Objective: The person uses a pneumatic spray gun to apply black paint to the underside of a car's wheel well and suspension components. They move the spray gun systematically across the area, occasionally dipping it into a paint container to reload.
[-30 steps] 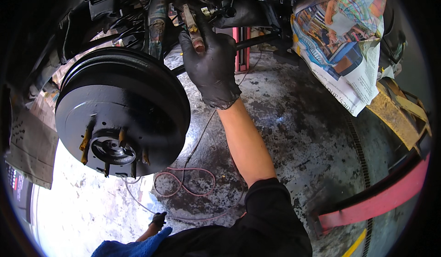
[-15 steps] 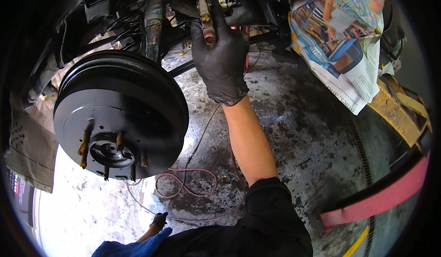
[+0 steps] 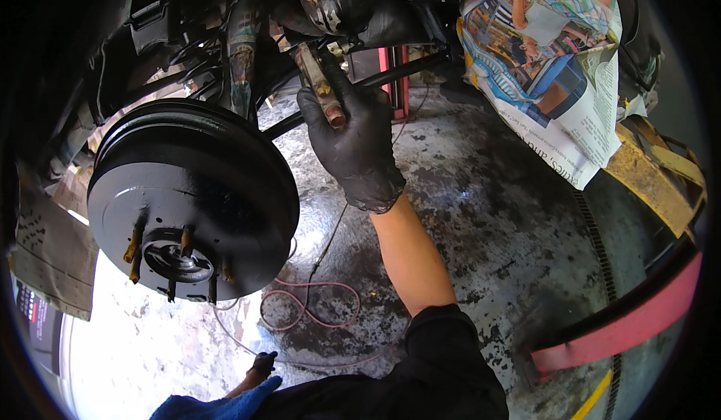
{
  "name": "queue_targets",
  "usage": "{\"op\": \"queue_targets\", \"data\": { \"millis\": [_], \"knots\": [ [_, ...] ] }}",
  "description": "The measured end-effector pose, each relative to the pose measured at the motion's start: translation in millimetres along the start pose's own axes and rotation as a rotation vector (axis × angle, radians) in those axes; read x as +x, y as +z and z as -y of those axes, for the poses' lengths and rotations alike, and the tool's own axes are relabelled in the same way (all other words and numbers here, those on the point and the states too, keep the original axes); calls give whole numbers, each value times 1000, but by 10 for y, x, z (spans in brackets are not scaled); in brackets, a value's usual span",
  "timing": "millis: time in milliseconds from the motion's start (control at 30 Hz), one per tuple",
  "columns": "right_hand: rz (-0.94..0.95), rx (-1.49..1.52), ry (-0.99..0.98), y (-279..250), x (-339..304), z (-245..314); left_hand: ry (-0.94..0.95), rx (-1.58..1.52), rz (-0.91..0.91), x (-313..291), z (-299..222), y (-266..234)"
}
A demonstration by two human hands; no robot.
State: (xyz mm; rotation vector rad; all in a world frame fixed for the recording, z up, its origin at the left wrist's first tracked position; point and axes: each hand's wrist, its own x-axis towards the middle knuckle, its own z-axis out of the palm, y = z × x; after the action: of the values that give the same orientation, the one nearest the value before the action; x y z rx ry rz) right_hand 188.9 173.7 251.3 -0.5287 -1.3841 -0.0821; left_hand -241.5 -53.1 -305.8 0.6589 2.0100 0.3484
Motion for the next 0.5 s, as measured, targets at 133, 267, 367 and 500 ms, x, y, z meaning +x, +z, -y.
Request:
{"op": "queue_targets", "data": {
  "millis": [133, 267, 367, 500],
  "knots": [
    [-60, -47, -91, -42, 45, -62, 37, 17, -1, -22, -45, -10],
    [-134, -4, -7, -62, 21, -106, 64, 2, 19, -5, -55, -18],
    [-143, 100, -27, -69, 25, -117, 42, 57, 4, -2, -27, -35],
    [-167, 127, -63, -64, 24, -69, 62, 48, -6, -22, 40, -46]
  ]
}}
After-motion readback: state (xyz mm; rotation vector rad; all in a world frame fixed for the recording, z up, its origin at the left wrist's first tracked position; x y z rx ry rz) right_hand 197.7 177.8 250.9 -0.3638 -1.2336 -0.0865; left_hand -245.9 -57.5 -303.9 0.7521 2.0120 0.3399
